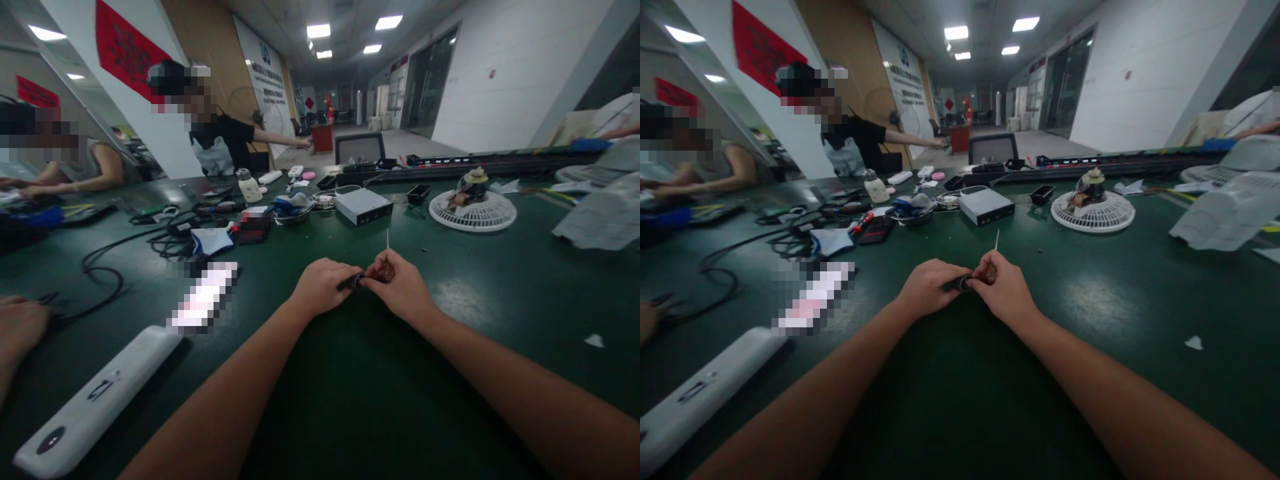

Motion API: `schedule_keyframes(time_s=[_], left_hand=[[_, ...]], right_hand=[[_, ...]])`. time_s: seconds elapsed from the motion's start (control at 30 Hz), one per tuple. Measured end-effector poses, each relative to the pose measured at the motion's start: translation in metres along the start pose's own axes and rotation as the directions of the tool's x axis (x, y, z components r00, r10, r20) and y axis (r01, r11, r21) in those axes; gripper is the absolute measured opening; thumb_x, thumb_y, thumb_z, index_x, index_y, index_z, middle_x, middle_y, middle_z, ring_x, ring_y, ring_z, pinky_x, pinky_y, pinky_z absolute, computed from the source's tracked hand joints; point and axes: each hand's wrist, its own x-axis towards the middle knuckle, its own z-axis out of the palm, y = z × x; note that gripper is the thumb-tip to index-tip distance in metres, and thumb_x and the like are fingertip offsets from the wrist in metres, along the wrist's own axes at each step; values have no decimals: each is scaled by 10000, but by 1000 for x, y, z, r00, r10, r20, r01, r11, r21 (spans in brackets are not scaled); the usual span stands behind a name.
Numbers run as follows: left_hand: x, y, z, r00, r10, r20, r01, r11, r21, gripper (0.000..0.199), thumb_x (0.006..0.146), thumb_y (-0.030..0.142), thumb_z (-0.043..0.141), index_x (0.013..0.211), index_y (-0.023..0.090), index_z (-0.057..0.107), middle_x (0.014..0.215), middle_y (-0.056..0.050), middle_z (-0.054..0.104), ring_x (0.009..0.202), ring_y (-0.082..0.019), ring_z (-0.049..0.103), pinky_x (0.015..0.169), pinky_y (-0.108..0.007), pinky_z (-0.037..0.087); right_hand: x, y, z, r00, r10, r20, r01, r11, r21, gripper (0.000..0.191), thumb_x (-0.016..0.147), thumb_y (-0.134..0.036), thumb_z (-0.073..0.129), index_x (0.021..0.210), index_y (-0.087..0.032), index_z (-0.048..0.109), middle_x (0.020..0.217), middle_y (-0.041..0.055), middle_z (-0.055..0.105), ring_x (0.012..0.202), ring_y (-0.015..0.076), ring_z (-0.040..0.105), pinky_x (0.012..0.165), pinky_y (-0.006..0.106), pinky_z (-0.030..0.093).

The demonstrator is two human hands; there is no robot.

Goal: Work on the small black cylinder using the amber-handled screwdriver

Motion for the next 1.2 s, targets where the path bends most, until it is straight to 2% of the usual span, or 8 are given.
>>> schedule_keyframes(time_s=[0.27,0.47,0.67,0.87,1.1,1.2], left_hand=[[0,0,1,996,-68,59,67,997,25,350,840,214,663,1190,220,671,1053,-30,767,940,-203,712,805,-349,506],[1,2,-1,997,-23,71,21,999,33,339,842,209,661,1180,219,675,1020,-22,770,938,-200,714,813,-343,502],[1,2,1,997,-63,54,62,998,21,341,822,202,674,1162,227,688,1020,-15,772,918,-193,716,800,-339,504],[0,3,0,994,-97,46,95,995,32,327,816,224,688,1143,229,694,1031,-24,775,899,-200,715,793,-342,505],[-1,2,-1,999,-32,21,32,999,-2,284,843,223,667,1126,224,690,1028,-28,772,899,-193,718,796,-340,511],[-1,2,-1,1000,-12,26,12,999,-31,269,840,220,670,1108,224,690,1019,-27,771,911,-193,719,813,-341,512]], right_hand=[[-4,-13,-1,993,-117,5,116,977,-178,227,781,-157,745,867,-237,551,877,5,735,780,182,695,743,329,525],[-5,-14,1,995,-93,-20,84,958,-275,204,775,-201,759,832,-235,566,761,-19,694,650,154,630,628,298,474],[-4,-13,1,996,-86,-30,75,960,-269,222,773,-201,732,850,-236,526,767,-17,693,613,145,610,593,292,466],[-4,-15,0,996,-82,-46,75,988,-139,242,784,-211,719,839,-238,485,804,0,716,645,152,643,607,291,490],[-2,-9,-1,999,-23,-35,18,990,-143,267,778,-233,751,874,-238,502,821,2,706,690,165,651,629,300,491],[-2,-5,-2,1000,15,13,-13,988,-156,304,763,-275,783,885,-241,507,803,-8,687,681,166,642,610,295,477]])
